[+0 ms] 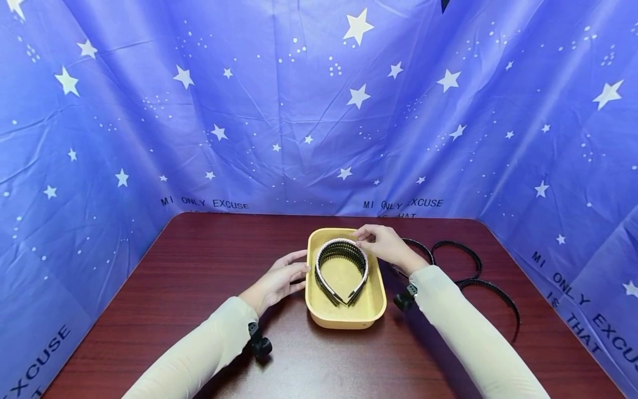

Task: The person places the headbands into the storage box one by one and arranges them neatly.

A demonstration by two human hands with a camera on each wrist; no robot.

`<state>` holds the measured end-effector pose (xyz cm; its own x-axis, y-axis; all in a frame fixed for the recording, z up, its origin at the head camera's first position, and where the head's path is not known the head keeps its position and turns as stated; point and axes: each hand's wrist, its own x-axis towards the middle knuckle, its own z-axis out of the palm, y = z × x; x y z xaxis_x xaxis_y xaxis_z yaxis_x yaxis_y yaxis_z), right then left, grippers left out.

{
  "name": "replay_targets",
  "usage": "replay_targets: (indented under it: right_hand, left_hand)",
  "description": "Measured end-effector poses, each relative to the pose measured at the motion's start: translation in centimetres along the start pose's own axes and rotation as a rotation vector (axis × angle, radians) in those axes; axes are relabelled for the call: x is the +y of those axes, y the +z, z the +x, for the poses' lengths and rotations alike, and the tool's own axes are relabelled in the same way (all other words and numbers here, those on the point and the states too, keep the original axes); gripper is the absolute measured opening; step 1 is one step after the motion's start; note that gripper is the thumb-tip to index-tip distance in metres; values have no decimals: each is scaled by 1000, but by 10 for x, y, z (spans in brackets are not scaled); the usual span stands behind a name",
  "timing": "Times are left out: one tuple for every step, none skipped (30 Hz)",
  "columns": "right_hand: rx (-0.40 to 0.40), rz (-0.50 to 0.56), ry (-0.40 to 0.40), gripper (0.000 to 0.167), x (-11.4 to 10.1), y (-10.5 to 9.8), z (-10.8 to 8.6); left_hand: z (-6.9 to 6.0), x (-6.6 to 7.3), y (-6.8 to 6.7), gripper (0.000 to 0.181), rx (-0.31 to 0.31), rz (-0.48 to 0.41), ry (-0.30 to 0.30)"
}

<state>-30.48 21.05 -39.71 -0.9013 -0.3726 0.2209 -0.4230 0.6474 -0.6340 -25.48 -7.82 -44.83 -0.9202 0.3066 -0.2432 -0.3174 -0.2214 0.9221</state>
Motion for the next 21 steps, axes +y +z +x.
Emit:
replay_targets:
  right_hand:
    - [-2, -7, 3, 17, 0, -2, -1]
    - [-3, -14, -1, 17, 0, -3, -3]
    - [-4, -23, -8, 18, 1, -5, -5]
    - [-5, -31, -12, 18, 1, -7, -6]
    - [-5, -35, -18, 19, 1, -9, -8]
    - [-5, -36, -24, 19, 2, -11, -9]
    - [-6, -37, -25, 19, 3, -13, -11]
    - [-5, -40, -30, 20, 3, -15, -12]
    - [-6, -43, -32, 20, 3, -17, -14]
    - [-7, -45, -29, 20, 4, -18, -16]
    - [-8, -50, -31, 20, 4, -20, -17]
    - [-7, -54, -29, 21, 4, -22, -19]
    - [-8, -58, -28, 21, 5, -24, -21]
    - [-8, -65, -28, 21, 5, -25, -22]
    - [-9, -66, -27, 21, 6, -27, -24]
    - [-8, -70, -27, 20, 8, -28, -26]
    - [-7, -77, -26, 20, 9, -30, -28]
    - [-7, -79, -26, 20, 11, -31, -30]
    - [-7, -84, -24, 20, 13, -33, -32]
    - [-8, -89, -22, 20, 14, -34, -35]
    - [-7, -91, -22, 20, 16, -36, -37]
  left_hand:
    - [0, 0, 0, 60, -2, 0, 0]
    - [0, 0, 0, 60, -3, 1, 1]
    - [0, 0, 0, 59, -4, 0, 0]
    - [0, 0, 0, 59, -6, 0, 1]
    - [1, 0, 0, 59, -6, 1, 2]
    - [1, 0, 0, 59, -6, 1, 2]
    - [1, 0, 0, 59, -6, 1, 1]
    - [1, 0, 0, 59, -7, 0, 1]
    - [1, 0, 0, 59, -8, 0, 1]
    - [1, 0, 0, 59, -9, 1, 1]
    - [1, 0, 0, 60, -10, 0, 0]
    - [2, 0, 0, 60, -10, -1, 0]
    - [2, 0, -1, 60, -9, -1, -1]
    - [2, 0, 0, 60, -8, -1, 0]
    - [2, 0, 0, 60, -8, -1, 0]
    - [2, 0, 0, 60, -8, -1, 1]
    - [2, 0, 0, 60, -7, -1, 1]
    - [2, 0, 0, 60, -6, -1, 1]
    - [2, 0, 0, 59, -6, -3, 1]
    - [2, 0, 0, 59, -6, -3, 1]
    - [2, -1, 0, 59, -6, -6, 1]
